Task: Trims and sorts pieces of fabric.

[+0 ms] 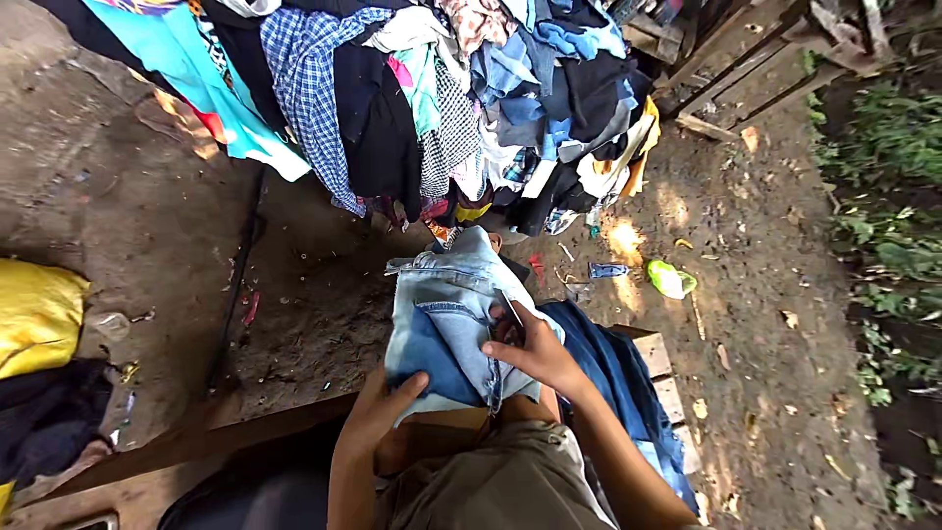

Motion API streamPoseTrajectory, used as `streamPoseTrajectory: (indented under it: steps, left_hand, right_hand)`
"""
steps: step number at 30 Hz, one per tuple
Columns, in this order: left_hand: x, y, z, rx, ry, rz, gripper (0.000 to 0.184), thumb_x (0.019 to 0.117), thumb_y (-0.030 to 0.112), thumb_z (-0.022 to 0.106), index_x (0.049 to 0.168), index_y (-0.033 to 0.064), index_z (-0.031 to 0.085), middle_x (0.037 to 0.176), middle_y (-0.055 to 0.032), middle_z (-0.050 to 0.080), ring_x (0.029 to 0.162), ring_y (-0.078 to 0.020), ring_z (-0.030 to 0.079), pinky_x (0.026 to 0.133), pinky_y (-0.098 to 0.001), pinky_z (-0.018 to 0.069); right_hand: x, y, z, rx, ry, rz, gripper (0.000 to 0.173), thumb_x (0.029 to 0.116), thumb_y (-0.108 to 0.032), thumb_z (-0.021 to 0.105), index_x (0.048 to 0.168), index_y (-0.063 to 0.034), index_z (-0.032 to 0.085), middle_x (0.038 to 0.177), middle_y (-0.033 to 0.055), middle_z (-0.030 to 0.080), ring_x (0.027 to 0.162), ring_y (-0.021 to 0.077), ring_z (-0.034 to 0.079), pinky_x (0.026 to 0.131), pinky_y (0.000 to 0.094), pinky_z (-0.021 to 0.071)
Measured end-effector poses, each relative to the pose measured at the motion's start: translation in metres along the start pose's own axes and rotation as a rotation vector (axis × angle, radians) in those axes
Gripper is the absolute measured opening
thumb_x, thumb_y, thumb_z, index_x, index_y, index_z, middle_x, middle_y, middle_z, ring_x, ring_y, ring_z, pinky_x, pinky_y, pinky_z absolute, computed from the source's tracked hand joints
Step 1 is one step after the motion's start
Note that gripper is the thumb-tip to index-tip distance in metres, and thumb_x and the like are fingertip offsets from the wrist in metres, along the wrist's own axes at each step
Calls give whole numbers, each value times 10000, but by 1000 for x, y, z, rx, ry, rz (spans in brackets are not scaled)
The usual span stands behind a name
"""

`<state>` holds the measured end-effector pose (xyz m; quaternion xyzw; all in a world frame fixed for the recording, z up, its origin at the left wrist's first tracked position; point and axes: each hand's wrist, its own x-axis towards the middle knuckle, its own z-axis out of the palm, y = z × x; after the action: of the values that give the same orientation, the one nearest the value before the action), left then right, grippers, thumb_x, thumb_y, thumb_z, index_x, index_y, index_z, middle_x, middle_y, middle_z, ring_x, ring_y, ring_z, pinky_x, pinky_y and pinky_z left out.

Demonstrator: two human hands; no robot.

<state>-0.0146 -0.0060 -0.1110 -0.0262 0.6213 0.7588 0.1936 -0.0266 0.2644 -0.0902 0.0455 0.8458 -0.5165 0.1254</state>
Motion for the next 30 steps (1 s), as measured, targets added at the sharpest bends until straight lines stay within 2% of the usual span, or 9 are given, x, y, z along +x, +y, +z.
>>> streamPoseTrajectory:
  steps: [2, 7, 10, 12, 16, 21, 23, 26, 30]
  left_hand:
    - [16, 9, 6, 113, -125, 118, 523, 945, 120, 623, 1410, -69, 474, 1221, -43, 687, 1086, -27, 660, 987, -256, 549]
    - [18, 35, 47, 214, -371, 394, 326, 976, 46, 515, 1263, -40, 644, 1130, -48, 731, 1024, -2, 668, 941, -245, 549]
    - [1, 51, 76, 166, -655, 553, 309, 1009, 63, 495, 1273, -63, 598, 1109, -116, 706, 1027, -46, 659, 935, -228, 523]
    - [-17, 66, 89, 197, -799, 561, 314, 1020, 53, 478, 1292, -64, 581, 1042, -171, 700, 935, -154, 686, 864, -299, 546]
    - [-45, 81, 92, 273, -857, 539, 321, 1059, 102, 487, 1349, 2, 581, 876, -165, 700, 742, -227, 694, 697, -347, 569]
    - [-29, 71, 59, -90, -546, 377, 446, 1056, 258, 546, 1482, 139, 490, 1279, 57, 680, 1120, 9, 640, 982, -221, 536]
    - [-3, 56, 47, -239, -223, 292, 424, 979, 160, 615, 1398, 112, 565, 1198, 53, 720, 1053, -41, 685, 922, -265, 582]
    - [46, 13, 27, -541, 164, 53, 409, 960, -22, 412, 1360, -15, 498, 1112, -59, 722, 978, -138, 719, 864, -336, 614]
    - [55, -21, 21, -793, 492, 11, 444, 1104, 332, 209, 1222, 91, 562, 1006, -24, 729, 922, -124, 720, 794, -339, 620]
  right_hand:
    - [2, -2, 1, 20, -47, -49, 539, 842, -386, 781, 1213, -26, 632, 857, -24, 663, 643, 9, 537, 583, 206, 459]
    - [-17, 0, -6, 486, -180, -82, 452, 801, -154, 783, 1214, -104, 604, 947, -86, 695, 773, -11, 634, 683, 205, 551]
    - [-51, 10, -33, 771, -240, -259, 421, 833, -205, 774, 1238, -294, 696, 1075, -161, 728, 866, -66, 661, 727, 142, 556]
    - [-81, 18, -53, 902, -231, -355, 386, 865, -239, 743, 1248, -274, 706, 1117, -143, 718, 967, -45, 657, 826, 155, 545]
    - [-120, -4, -83, 927, -71, -539, 256, 934, -400, 675, 1131, -251, 742, 953, -168, 724, 853, -81, 649, 742, 109, 509]
    - [-67, -57, -94, 645, 198, -486, 339, 840, -207, 762, 1166, -280, 708, 1017, -154, 726, 887, -41, 670, 782, 159, 564]
    - [-16, -66, -80, 508, 328, -347, 294, 829, -134, 729, 1108, -210, 675, 928, -115, 711, 808, 1, 662, 727, 216, 575]
    - [65, -44, -46, 404, 281, -37, 331, 874, -88, 667, 1196, -100, 593, 795, -9, 618, 574, 57, 532, 501, 243, 460]
    - [104, -20, -5, 484, 130, 168, 328, 945, -96, 660, 1255, -60, 559, 792, 21, 577, 517, 53, 439, 450, 213, 359]
